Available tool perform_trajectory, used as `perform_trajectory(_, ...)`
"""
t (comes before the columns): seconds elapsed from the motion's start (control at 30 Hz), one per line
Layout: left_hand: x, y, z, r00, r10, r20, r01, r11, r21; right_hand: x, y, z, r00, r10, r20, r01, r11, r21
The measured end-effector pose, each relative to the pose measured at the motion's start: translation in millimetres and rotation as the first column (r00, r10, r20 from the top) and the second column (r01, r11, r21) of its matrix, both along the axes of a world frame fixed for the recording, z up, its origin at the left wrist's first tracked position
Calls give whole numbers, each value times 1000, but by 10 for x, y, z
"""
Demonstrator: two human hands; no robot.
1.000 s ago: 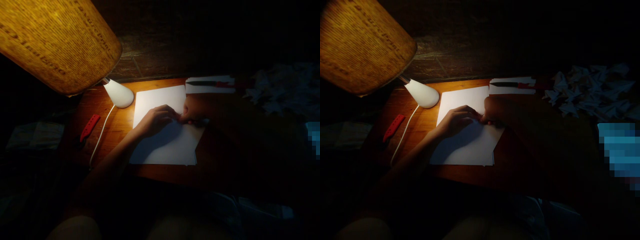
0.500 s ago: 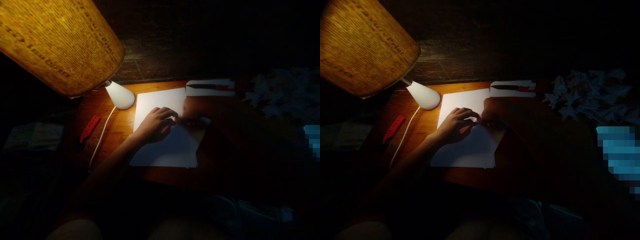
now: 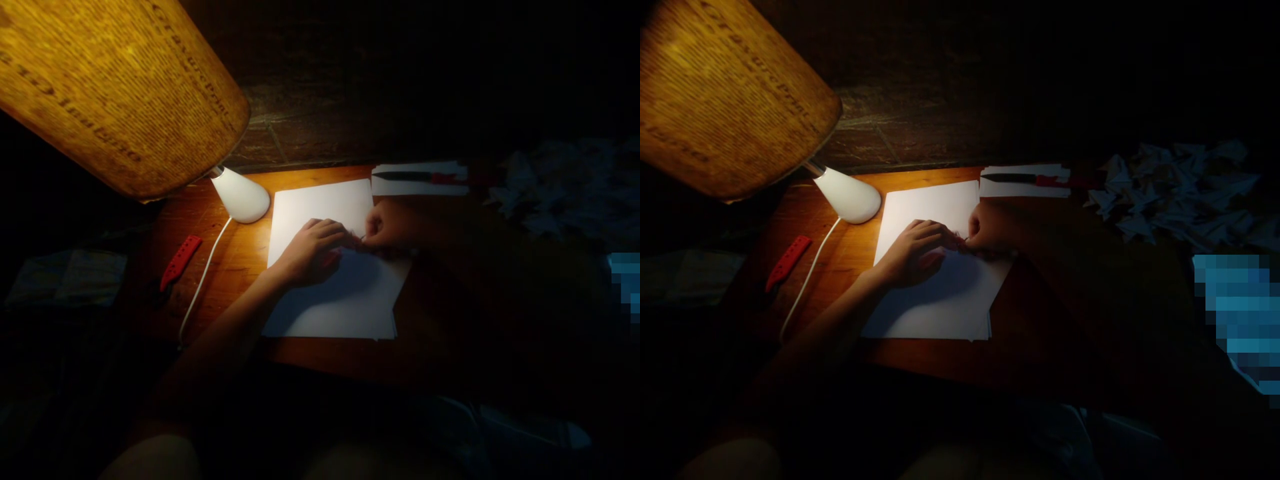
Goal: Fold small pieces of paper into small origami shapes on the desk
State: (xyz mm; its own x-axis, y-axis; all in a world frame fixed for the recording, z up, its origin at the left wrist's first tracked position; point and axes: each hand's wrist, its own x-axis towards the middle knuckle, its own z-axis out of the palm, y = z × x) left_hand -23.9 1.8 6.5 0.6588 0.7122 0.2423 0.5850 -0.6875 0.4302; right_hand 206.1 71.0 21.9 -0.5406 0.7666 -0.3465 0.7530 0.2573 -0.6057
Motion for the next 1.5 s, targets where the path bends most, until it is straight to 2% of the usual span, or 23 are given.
perform_trajectory(0.13, -13, 21, -19, 990, 89, 112, -82, 994, -65, 109, -308, 23, 978, -3, -209, 29, 993, 119)
perform_trajectory(0.27, -9, 21, -42, 988, 102, 118, -94, 993, -66, 102, -575, -15, 968, -12, -249, 98, 937, 335)
perform_trajectory(0.43, -20, 30, -59, 987, 102, 125, -96, 994, -54, 2, -647, -75, 973, 0, -231, 103, 894, 436)
perform_trajectory(0.53, -11, 33, -37, 986, 127, 112, -123, 992, -41, -6, -628, -84, 956, 24, -293, 114, 887, 447)
perform_trajectory(0.63, 35, 28, 14, 978, 147, 147, -141, 989, -51, -4, -648, -77, 898, -26, -438, 205, 908, 366)
perform_trajectory(0.77, 104, 5, 63, 934, 170, 316, -136, 983, -125, -50, -704, -89, 748, -197, -634, 333, 937, 102)
perform_trajectory(0.87, 131, -22, 62, 882, 229, 411, -164, 968, -188, -79, -707, -122, 641, -295, -708, 329, 940, -94)
perform_trajectory(0.97, 152, -48, 49, 834, 266, 483, -168, 957, -237, -76, -675, -149, 598, -347, -723, 298, 933, -201)
perform_trajectory(1.1, 192, -67, 30, 788, 303, 536, -110, 926, -361, -61, -622, -184, 531, -347, -773, 239, 937, -257)
perform_trajectory(1.2, 221, -71, 18, 766, 362, 532, -121, 893, -434, -69, -606, -212, 479, -353, -803, 219, 935, -280)
perform_trajectory(1.5, 271, -107, 24, 694, 466, 549, -159, 843, -514, -98, -637, -190, 470, -374, -799, 286, 921, -263)
